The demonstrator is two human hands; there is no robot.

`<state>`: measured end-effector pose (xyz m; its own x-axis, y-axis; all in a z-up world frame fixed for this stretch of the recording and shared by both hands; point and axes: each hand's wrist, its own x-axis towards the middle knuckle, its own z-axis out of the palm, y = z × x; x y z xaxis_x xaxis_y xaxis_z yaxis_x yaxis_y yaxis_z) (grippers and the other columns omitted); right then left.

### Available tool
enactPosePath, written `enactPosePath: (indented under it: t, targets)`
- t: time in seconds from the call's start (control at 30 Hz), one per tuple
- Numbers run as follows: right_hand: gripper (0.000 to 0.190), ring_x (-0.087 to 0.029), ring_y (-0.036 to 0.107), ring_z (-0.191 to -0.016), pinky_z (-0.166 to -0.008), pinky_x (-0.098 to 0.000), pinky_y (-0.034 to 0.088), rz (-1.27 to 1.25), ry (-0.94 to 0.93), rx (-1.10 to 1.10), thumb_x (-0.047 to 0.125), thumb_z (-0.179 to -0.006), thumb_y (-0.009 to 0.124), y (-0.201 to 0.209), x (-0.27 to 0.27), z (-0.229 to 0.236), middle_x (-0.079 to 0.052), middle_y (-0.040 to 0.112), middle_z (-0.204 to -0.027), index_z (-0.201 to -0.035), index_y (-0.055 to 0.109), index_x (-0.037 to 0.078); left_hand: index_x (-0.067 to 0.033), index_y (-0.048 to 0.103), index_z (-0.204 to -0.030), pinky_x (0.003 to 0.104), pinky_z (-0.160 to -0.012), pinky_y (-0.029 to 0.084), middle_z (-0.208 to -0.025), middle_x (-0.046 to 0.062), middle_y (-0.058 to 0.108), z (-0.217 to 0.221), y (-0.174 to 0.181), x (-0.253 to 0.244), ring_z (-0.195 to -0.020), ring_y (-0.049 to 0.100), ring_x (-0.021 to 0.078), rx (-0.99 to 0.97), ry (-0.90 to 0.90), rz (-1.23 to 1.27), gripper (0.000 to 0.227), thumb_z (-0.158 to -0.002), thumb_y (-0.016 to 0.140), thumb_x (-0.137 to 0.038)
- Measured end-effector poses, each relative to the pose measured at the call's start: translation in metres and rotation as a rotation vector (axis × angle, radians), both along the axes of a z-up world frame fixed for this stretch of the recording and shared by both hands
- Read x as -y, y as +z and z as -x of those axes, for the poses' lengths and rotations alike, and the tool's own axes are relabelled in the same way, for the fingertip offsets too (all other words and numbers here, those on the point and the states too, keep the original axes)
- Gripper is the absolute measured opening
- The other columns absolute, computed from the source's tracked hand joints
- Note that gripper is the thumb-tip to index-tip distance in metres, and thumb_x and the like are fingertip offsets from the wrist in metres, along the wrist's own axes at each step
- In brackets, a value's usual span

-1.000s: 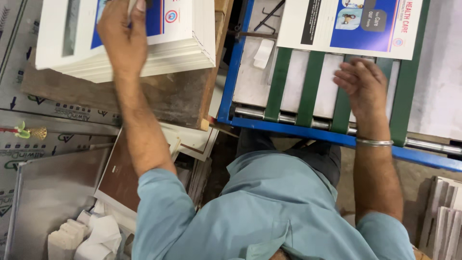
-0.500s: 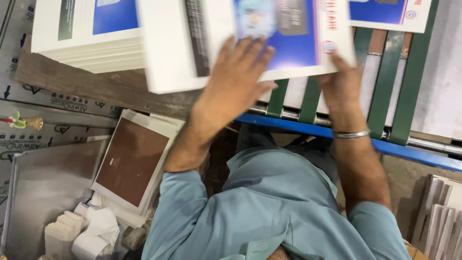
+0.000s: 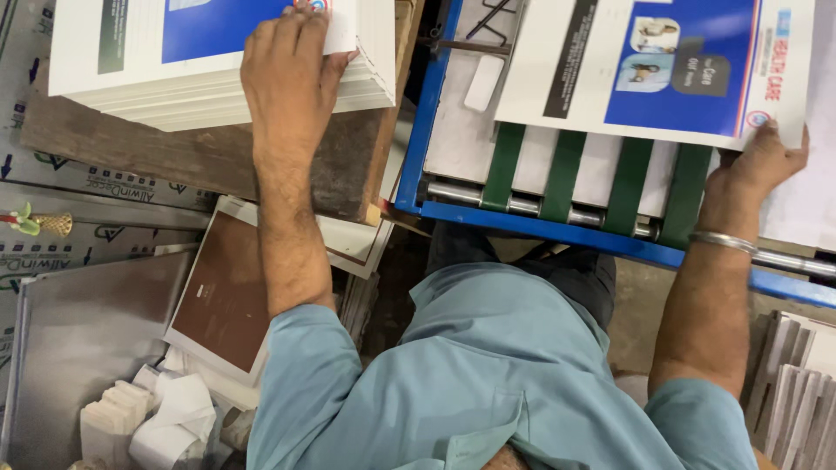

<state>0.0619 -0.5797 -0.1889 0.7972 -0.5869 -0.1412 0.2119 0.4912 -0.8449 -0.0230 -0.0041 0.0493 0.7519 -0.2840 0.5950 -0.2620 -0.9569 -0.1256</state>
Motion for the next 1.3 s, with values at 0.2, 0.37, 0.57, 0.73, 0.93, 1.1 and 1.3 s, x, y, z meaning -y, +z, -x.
enactPosePath:
  t: [0.2,0.37,0.57,0.73,0.93,1.1,1.3]
  targets:
    - [0.038,-0.035,0.086,-0.101,-0.078,-0.0476,0.074,0.024,-0.011,-0.011,-0.005,-0.100,0.055,-0.022,0.006,0.022,-0.027,0.074,-0.124,-0.137,0.049,-0.003,-0.0035,0.065,-0.125,0.046,-0.097,0.044,-0.116,0.011,0.061,0.002,0.000,0.004,-0.109,0.056,0.0305,0.072,0.032,-0.040,0.048,-0.086,0.090,-0.015]
    - [0.038,-0.034,0.083,-0.105,-0.083,-0.0440,0.077,0.090,-0.018,-0.036,-0.007,-0.101,0.062,-0.038,0.009,0.058,-0.027,0.072,-0.127,-0.137,0.049,-0.005,-0.0098,0.068,-0.116,0.042,-0.092,0.045,-0.117,0.004,0.064,0.003,0.008,-0.001,-0.109,0.058,0.0264,0.047,-0.015,0.105,0.040,-0.087,0.092,-0.020]
    - [0.033,-0.029,0.078,-0.114,-0.099,-0.0378,0.071,0.147,0.041,-0.031,-0.006,-0.105,0.057,-0.048,0.014,0.109,-0.024,0.070,-0.130,-0.138,0.053,-0.009,-0.0087,0.070,-0.113,0.041,-0.089,0.045,-0.113,0.003,0.064,-0.001,0.013,0.001,-0.103,0.056,0.0258,0.103,-0.065,0.171,0.039,-0.089,0.095,-0.028]
    - [0.031,-0.029,0.075,-0.118,-0.103,-0.0386,0.068,0.125,0.060,-0.004,-0.008,-0.109,0.057,-0.052,0.013,0.137,-0.022,0.068,-0.133,-0.140,0.054,-0.011,-0.0076,0.071,-0.110,0.040,-0.086,0.044,-0.110,0.003,0.063,-0.001,0.011,-0.002,-0.098,0.054,0.0254,0.091,-0.058,0.170,0.040,-0.089,0.096,-0.031]
    - [0.034,-0.028,0.075,-0.114,-0.097,-0.0390,0.069,0.129,0.070,-0.005,-0.005,-0.103,0.057,-0.033,-0.004,0.129,-0.021,0.069,-0.130,-0.138,0.053,-0.006,-0.0089,0.072,-0.107,0.040,-0.088,0.045,-0.101,0.002,0.061,-0.002,0.016,-0.003,-0.095,0.054,0.0240,0.043,-0.073,0.192,0.036,-0.087,0.096,-0.026]
    - [0.038,-0.031,0.079,-0.113,-0.095,-0.0430,0.071,0.065,0.030,-0.016,-0.003,-0.102,0.058,-0.050,0.002,0.084,-0.023,0.070,-0.131,-0.139,0.049,-0.008,-0.0087,0.072,-0.110,0.039,-0.085,0.043,-0.099,0.003,0.061,-0.003,0.015,-0.003,-0.093,0.054,0.0243,0.065,-0.082,0.178,0.037,-0.086,0.096,-0.024]
    - [0.043,-0.034,0.075,-0.118,-0.100,-0.0454,0.068,-0.081,0.037,0.015,-0.006,-0.102,0.063,-0.079,0.007,0.036,-0.025,0.065,-0.136,-0.141,0.043,-0.006,-0.0070,0.071,-0.112,0.041,-0.088,0.044,-0.104,0.005,0.063,0.000,0.017,-0.004,-0.096,0.055,0.0275,0.058,-0.103,0.186,0.038,-0.085,0.094,-0.020]
